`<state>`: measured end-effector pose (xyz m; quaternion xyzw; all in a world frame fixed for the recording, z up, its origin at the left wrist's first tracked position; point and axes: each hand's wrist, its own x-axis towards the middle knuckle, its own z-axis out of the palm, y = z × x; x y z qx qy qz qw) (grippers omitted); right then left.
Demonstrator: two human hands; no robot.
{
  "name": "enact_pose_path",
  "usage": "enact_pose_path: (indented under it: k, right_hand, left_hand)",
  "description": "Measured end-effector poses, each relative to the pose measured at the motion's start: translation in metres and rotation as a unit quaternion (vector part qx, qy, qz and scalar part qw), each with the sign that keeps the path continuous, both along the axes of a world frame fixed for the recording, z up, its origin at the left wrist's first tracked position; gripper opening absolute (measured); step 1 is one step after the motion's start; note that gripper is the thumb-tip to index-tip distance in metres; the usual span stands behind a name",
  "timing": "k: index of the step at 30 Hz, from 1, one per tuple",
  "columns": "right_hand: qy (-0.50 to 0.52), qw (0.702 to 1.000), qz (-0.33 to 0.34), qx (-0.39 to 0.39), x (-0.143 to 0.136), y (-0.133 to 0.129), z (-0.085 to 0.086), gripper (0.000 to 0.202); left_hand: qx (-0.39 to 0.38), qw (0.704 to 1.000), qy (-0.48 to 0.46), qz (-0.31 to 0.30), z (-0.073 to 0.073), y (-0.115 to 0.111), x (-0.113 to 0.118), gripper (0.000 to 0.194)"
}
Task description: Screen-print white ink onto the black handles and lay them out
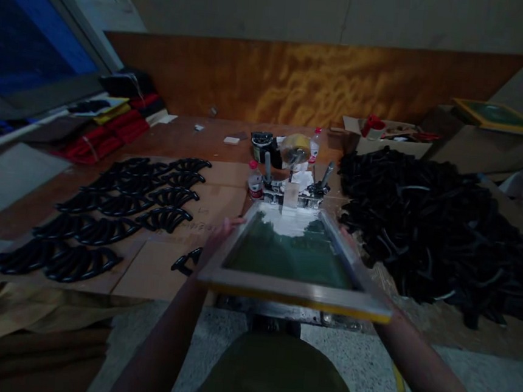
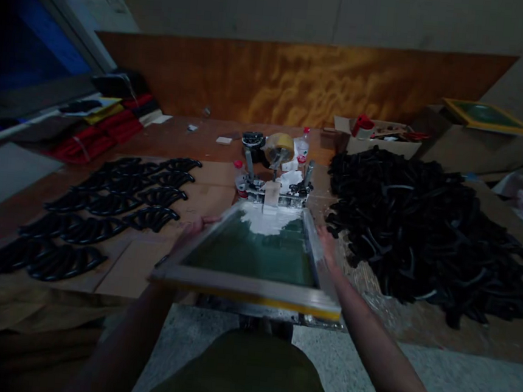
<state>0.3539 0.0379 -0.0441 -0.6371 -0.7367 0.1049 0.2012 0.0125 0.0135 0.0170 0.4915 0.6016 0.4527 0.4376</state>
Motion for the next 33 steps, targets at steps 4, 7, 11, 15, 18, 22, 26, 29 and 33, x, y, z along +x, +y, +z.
enact_pose_path:
  k: [4,7,11,15,18,22,26,29,33]
  right_hand:
    - [-0.022,0.995,-0.024,0.091,0.006,0.038,0.03,0.037]
    - [-0.068,0.988,0.073,0.121,-0.04,0.067,0.048,0.058]
    - [-0.159,0.978,0.133,0.007,-0.094,0.081,0.055,0.038]
    - [-0.214,0.959,0.161,-0.094,-0.103,0.056,0.042,0.025]
    - [-0.227,0.944,0.233,-0.063,-0.093,0.024,0.032,0.024]
    - [-0.199,0.913,0.354,-0.041,-0.08,0.004,0.031,0.02]
    - [-0.158,0.932,0.326,-0.014,-0.081,0.013,0.031,0.016]
    - [-0.159,0.945,0.284,0.024,-0.082,0.006,0.02,0.019]
    - [-0.155,0.93,0.333,0.018,-0.076,-0.008,0.014,0.021]
  left_hand:
    - [-0.057,0.995,0.072,-0.041,-0.049,-0.029,-0.008,0.05]
    - [-0.073,0.995,0.06,-0.034,-0.082,-0.035,-0.004,0.057]
    - [-0.115,0.992,0.039,-0.032,-0.095,-0.035,0.003,0.058]
    - [-0.13,0.991,0.025,-0.031,-0.092,-0.035,0.004,0.054]
    - [-0.132,0.991,0.009,-0.017,-0.092,-0.035,0.004,0.05]
    - [-0.14,0.99,0.013,-0.01,-0.09,-0.035,0.005,0.048]
    - [-0.133,0.991,-0.001,-0.011,-0.086,-0.036,0.005,0.049]
    - [-0.134,0.991,-0.008,-0.004,-0.084,-0.036,0.005,0.051]
    - [-0.136,0.991,-0.009,-0.004,-0.082,-0.036,0.006,0.049]
